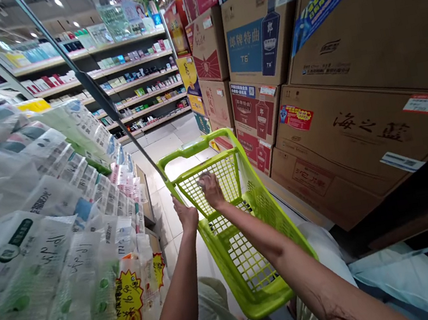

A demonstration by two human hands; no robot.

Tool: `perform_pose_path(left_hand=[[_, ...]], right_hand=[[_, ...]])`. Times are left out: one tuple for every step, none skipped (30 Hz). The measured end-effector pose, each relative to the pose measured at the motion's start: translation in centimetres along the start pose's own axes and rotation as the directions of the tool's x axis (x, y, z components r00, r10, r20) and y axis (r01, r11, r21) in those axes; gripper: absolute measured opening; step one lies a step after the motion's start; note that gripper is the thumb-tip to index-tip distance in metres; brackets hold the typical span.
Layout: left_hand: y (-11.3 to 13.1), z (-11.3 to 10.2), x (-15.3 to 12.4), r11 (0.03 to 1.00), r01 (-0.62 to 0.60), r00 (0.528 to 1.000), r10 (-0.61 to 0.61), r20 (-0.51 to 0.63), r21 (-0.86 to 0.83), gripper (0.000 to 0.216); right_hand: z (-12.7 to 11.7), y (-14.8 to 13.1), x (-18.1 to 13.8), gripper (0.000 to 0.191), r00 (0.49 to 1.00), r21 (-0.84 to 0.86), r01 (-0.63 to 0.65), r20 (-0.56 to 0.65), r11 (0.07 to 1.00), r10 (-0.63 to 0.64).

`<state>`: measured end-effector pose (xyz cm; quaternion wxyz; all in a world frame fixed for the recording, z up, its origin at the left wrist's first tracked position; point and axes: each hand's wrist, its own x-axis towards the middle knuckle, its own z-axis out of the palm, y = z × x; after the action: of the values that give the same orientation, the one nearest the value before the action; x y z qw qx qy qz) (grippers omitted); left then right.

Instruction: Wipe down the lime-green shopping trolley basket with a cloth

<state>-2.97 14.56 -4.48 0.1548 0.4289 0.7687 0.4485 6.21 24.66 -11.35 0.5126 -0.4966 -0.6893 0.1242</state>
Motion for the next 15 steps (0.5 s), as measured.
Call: perform_pose_path(left_hand=[[0.0, 0.0, 0.0, 1.0, -0.001, 1.0, 0.001, -0.001, 0.003, 0.101], [0.0, 0.0, 0.0, 1.0, -0.003, 1.0, 0.003, -0.001, 0.004, 0.1], [0.0, 0.0, -0.1, 1.0, -0.005, 1.0, 0.005, 0.001, 0.004, 0.1], [-0.1, 0.1, -0.1, 1.0, -0.007, 1.0, 0.007, 0.002, 0.001, 0.1], [-0.1, 0.1, -0.2, 1.0, -0.007, 1.0, 0.007, 0.003, -0.002, 0.1], [-0.2, 0.1, -0.2, 1.0, -0.007, 1.0, 0.007, 0.003, -0.006, 0.1], [-0.3, 0.1, -0.2, 1.0, -0.007, 1.0, 0.007, 0.003, -0.009, 0.1], [-0.3, 0.2, -0.2, 1.0, -0.008, 1.0, 0.008, 0.002, -0.011, 0.101], [-0.4, 0.2, -0.1, 1.0, -0.008, 1.0, 0.008, 0.0, -0.01, 0.101], [-0.5, 0.3, -0.1, 1.0, -0.008, 1.0, 0.008, -0.001, -0.009, 0.101], [-0.5, 0.3, 0.0, 1.0, -0.005, 1.0, 0.005, -0.003, -0.008, 0.101], [-0.5, 0.4, 0.0, 1.0, -0.001, 1.0, 0.001, -0.005, -0.007, 0.101], [-0.5, 0.4, 0.0, 1.0, 0.005, 1.0, -0.005, -0.007, -0.008, 0.1], [-0.5, 0.4, -0.1, 1.0, 0.008, 1.0, -0.009, -0.007, -0.011, 0.1], [-0.5, 0.4, -0.1, 1.0, 0.009, 1.0, -0.009, -0.007, -0.015, 0.099]], right_hand=[[0.1, -0.8, 0.8, 0.024, 0.998, 0.016, 0.065, -0.023, 0.998, -0.064], [0.2, -1.4, 1.4, 0.023, 0.995, 0.022, 0.088, -0.055, 0.996, -0.086], [0.4, -1.8, 1.6, 0.023, 0.993, 0.018, 0.089, -0.074, 0.996, -0.088], [0.6, -1.9, 1.3, 0.024, 0.995, 0.007, 0.071, -0.074, 0.997, -0.07], [0.8, -1.7, 0.6, 0.025, 0.998, -0.009, 0.041, -0.053, 0.999, -0.041], [0.9, -1.4, -0.4, 0.028, 1.0, -0.026, 0.016, 0.001, 1.0, -0.016], [1.1, -1.1, -1.5, 0.03, 0.999, -0.041, -0.027, 0.042, 0.999, 0.029], [1.1, -0.7, -2.4, 0.03, 0.994, -0.057, -0.051, 0.09, 0.997, 0.056], [1.2, -0.6, -3.1, 0.03, 0.992, -0.07, -0.054, 0.115, 0.996, 0.061], [1.2, -0.7, -3.3, 0.029, 0.992, -0.064, -0.031, 0.119, 0.997, 0.039], [1.2, -1.1, -3.1, 0.027, 0.993, -0.047, 0.02, 0.118, 0.999, -0.015], [1.2, -1.7, -2.5, 0.025, 0.991, -0.024, 0.086, 0.105, 0.996, -0.083], [1.3, -2.4, -1.7, 0.023, 0.982, 0.002, 0.166, 0.094, 0.986, -0.165], [1.4, -3.1, -0.8, 0.022, 0.973, 0.005, 0.217, 0.077, 0.976, -0.216], [1.6, -3.6, -0.2, 0.022, 0.971, -0.006, 0.232, 0.064, 0.973, -0.231]])
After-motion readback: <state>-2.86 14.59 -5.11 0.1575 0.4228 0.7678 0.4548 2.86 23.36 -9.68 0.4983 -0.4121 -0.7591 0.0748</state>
